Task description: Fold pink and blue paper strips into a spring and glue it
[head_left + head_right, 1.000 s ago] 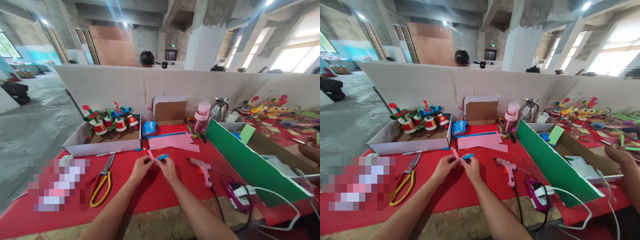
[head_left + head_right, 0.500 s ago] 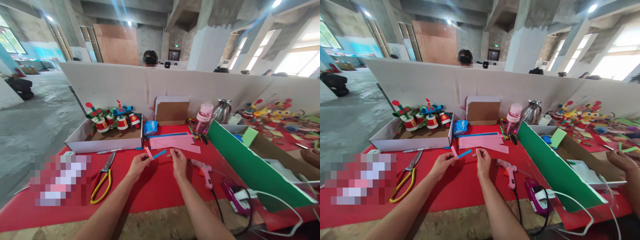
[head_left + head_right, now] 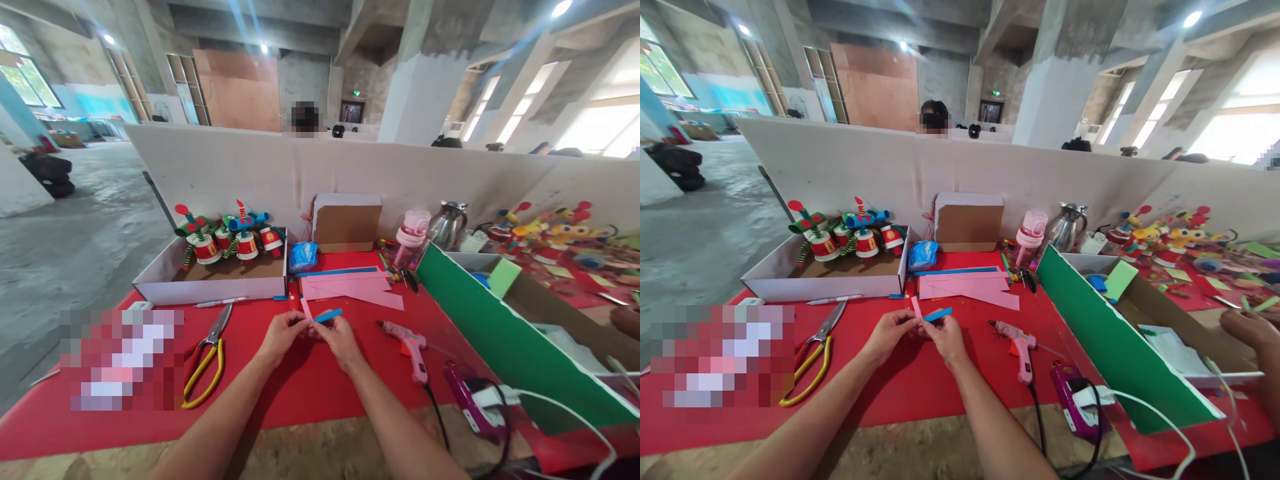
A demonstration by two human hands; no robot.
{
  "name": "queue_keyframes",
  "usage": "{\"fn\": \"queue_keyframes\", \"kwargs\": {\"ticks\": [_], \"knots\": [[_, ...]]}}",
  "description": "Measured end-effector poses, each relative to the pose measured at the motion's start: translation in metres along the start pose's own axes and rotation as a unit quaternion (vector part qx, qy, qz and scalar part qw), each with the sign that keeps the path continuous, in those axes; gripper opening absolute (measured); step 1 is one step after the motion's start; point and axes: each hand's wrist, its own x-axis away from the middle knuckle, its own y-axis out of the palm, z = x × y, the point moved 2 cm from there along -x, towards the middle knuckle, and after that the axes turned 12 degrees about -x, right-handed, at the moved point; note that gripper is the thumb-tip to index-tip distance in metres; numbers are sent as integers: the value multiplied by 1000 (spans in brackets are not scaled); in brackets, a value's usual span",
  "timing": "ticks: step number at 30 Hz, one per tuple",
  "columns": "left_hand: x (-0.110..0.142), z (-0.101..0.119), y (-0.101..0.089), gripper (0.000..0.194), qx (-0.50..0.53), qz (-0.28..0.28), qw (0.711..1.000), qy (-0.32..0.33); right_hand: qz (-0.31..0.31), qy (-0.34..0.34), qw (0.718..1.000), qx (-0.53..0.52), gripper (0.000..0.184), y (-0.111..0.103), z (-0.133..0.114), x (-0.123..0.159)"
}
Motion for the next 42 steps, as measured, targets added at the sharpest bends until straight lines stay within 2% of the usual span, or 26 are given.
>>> {"fn": "queue_keyframes", "kwargs": {"ticks": [5, 8, 13, 15, 20, 26, 31, 42], "knots": [[1, 3, 1, 33, 47, 3, 999, -12, 16, -57, 998, 32, 29, 0, 1, -2], [2, 4, 2, 31, 38, 2, 999, -8, 13, -91, 994, 59, 23, 0, 0, -2], [1, 3, 1, 27, 24, 14, 1000, -3, 1, -110, 988, 110, 19, 0, -2, -1], [1, 2, 0, 27, 35, 14, 999, -10, -13, -98, 991, 91, 18, 1, -1, -1], [0, -1, -1, 29, 89, -4, 995, -38, -24, -4, 999, -43, 29, 3, 3, -3], [0, -2, 2, 31, 100, -9, 994, -48, -47, 14, 994, -99, 33, 1, 2, 0], [1, 0, 2, 30, 101, -6, 994, -43, -63, 13, 993, -96, 32, -1, 5, -2], [0, -3, 2, 26, 115, -8, 992, -51, -39, -2, 998, -44, 35, 0, 9, -3]]}}
